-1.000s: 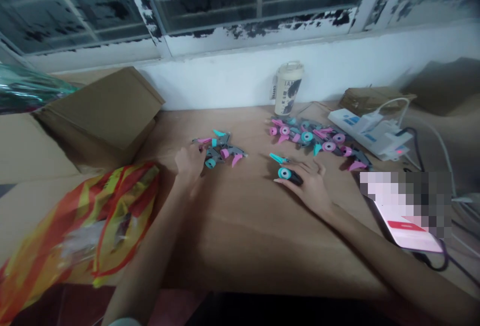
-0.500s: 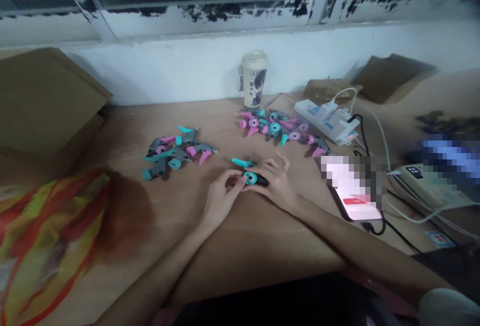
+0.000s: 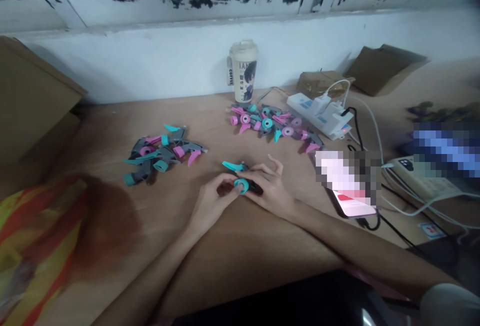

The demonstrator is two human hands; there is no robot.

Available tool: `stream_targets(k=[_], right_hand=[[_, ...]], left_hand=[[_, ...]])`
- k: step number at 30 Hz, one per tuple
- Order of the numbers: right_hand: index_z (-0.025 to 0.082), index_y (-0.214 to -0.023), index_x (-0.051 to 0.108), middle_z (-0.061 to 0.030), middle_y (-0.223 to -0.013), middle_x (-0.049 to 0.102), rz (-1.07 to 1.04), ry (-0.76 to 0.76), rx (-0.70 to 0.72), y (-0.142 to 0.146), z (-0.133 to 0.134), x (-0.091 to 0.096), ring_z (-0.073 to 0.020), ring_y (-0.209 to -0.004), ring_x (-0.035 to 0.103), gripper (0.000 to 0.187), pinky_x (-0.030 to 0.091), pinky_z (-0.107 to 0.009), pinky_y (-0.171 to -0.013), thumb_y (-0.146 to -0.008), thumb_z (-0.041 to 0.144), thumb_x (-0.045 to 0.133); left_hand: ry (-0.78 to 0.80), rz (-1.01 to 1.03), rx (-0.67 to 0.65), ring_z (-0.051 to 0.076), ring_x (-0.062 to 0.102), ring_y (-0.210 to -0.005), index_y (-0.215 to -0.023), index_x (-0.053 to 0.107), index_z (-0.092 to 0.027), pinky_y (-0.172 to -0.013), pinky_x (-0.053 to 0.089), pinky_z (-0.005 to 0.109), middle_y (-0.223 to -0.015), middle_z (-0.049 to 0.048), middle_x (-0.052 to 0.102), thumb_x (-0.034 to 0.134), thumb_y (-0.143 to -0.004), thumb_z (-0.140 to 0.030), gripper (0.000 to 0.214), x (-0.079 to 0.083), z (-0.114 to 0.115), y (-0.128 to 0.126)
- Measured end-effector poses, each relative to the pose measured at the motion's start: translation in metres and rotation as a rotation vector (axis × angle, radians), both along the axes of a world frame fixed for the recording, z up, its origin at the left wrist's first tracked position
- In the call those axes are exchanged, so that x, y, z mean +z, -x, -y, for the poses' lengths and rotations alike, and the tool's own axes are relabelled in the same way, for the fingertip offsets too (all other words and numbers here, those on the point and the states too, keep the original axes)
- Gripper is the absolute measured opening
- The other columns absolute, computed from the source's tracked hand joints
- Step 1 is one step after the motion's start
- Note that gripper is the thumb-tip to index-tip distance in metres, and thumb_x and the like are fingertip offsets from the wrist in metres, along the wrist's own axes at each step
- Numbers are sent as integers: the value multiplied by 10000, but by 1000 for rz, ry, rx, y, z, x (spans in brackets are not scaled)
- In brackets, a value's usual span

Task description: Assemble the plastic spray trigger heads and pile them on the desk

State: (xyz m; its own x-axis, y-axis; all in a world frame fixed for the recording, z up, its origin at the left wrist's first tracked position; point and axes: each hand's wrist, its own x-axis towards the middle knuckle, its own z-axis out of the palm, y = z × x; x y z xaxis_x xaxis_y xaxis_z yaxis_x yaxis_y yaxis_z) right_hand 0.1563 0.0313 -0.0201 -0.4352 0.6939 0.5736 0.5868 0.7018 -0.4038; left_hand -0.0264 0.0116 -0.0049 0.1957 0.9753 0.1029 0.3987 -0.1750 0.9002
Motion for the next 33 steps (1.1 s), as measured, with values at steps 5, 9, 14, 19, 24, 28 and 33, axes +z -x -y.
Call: stream_targets(k=[5,9,14,19,24,28,33], right_hand=[[253,-933,646,21,-849,715,-42,-57,48,1,-2,-2,-156,-932,599,162,70,-442,-1076,-846,367,570],[271,-957,651,37,-839,714,-68,-121,64,1,-2,-4,-140,-911,593,143,65,-430,-1078,-838,320,589],[277,-980,648,40,-845,720,-38,-162,86,3,-1,0,-135,-898,594,151,66,-423,-1076,-848,301,581],[278,-1015,646,32,-817,714,-13,-176,54,5,-1,5,-136,-878,598,181,80,-422,-1067,-843,291,588],[268,-1021,650,25,-810,702,43,-179,25,6,-2,3,-151,-899,584,202,87,-431,-1064,-824,279,604],[280,-1049,640,32,-808,695,40,-163,18,6,-2,3,-152,-902,575,230,100,-440,-1059,-822,276,603],[282,-1061,639,22,-824,694,32,-128,-9,5,-3,4,-161,-897,568,236,114,-461,-1052,-830,311,601]], left_hand=[[66,-14,-53,163,607,-812,-893,596,-185,-727,463,264,-862,17,653,616,-787,-352,199,2,-2,2],[124,8,-94,156,595,-793,-863,601,-175,-706,452,256,-848,16,649,635,-769,-360,210,6,-6,4],[168,40,-121,142,577,-753,-849,596,-170,-687,445,247,-818,7,630,649,-753,-340,203,6,-8,5],[31,-50,-8,149,574,-760,-868,591,-175,-707,455,260,-812,7,619,595,-782,-310,160,0,-5,2],[2,-170,40,157,593,-761,-901,604,-187,-707,459,266,-820,6,643,581,-776,-272,153,5,1,-3],[-6,-171,63,167,611,-786,-913,611,-192,-726,465,275,-855,14,666,580,-786,-293,165,7,1,-3],[93,8,-49,175,613,-876,-926,626,-178,-796,464,283,-925,34,671,597,-788,-306,190,4,-7,4]])
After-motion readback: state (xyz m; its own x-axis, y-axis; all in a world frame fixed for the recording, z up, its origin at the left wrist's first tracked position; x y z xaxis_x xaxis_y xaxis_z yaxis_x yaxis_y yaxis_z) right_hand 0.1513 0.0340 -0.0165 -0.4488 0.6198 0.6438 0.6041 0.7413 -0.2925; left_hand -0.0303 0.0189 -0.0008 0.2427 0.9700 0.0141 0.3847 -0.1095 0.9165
